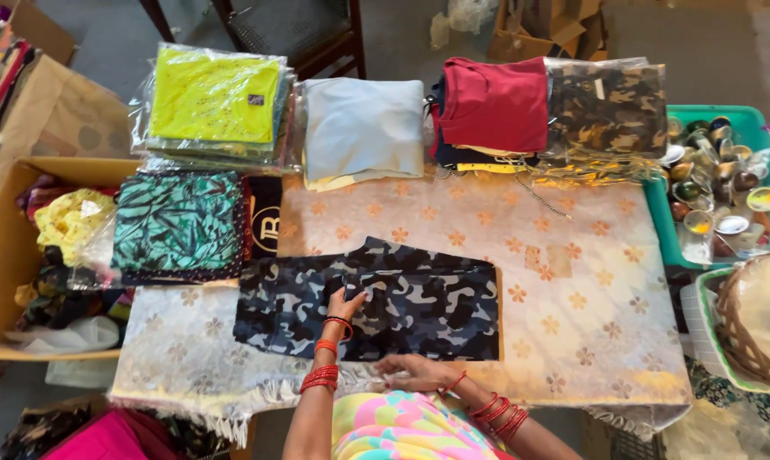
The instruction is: Folding and placing camouflage pants and pink leggings into plastic bags for shipment.
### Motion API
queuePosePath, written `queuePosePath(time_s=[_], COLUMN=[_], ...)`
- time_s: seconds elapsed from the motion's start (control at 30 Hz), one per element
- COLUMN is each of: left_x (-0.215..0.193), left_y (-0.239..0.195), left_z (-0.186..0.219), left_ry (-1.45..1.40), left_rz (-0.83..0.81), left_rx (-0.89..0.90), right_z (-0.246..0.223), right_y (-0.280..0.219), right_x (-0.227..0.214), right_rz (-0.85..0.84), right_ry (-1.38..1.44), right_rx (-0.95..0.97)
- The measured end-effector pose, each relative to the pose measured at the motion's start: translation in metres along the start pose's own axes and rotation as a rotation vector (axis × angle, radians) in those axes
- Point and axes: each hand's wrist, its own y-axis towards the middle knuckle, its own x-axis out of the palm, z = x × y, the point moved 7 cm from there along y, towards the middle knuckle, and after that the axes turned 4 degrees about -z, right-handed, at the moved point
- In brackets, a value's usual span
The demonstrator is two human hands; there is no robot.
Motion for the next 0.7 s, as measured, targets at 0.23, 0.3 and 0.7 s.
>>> queuePosePath(time_s=[0.23,0.3,0.7], left_x=[0.115,0.163,0.484], left_y=[-0.062,-0.087,-0.139], left_z=[0.228,0.263,0.296], left_ry=[0.143,0.067,0.262], left_rz=[-0.183,-0.354,-0.506], left_rx=[0.499,0.453,0.615], right_z=[-0.016,-0.002,0.091], right_y=[0.004,0.004,-0.191], right_x=[-0.007,-0.022,-0.118], right_rz=[0.165,0.429,1.052], right_ry=[-0.165,-0.313,-0.332], right_rx=[-0.119,-0.242,-0.078])
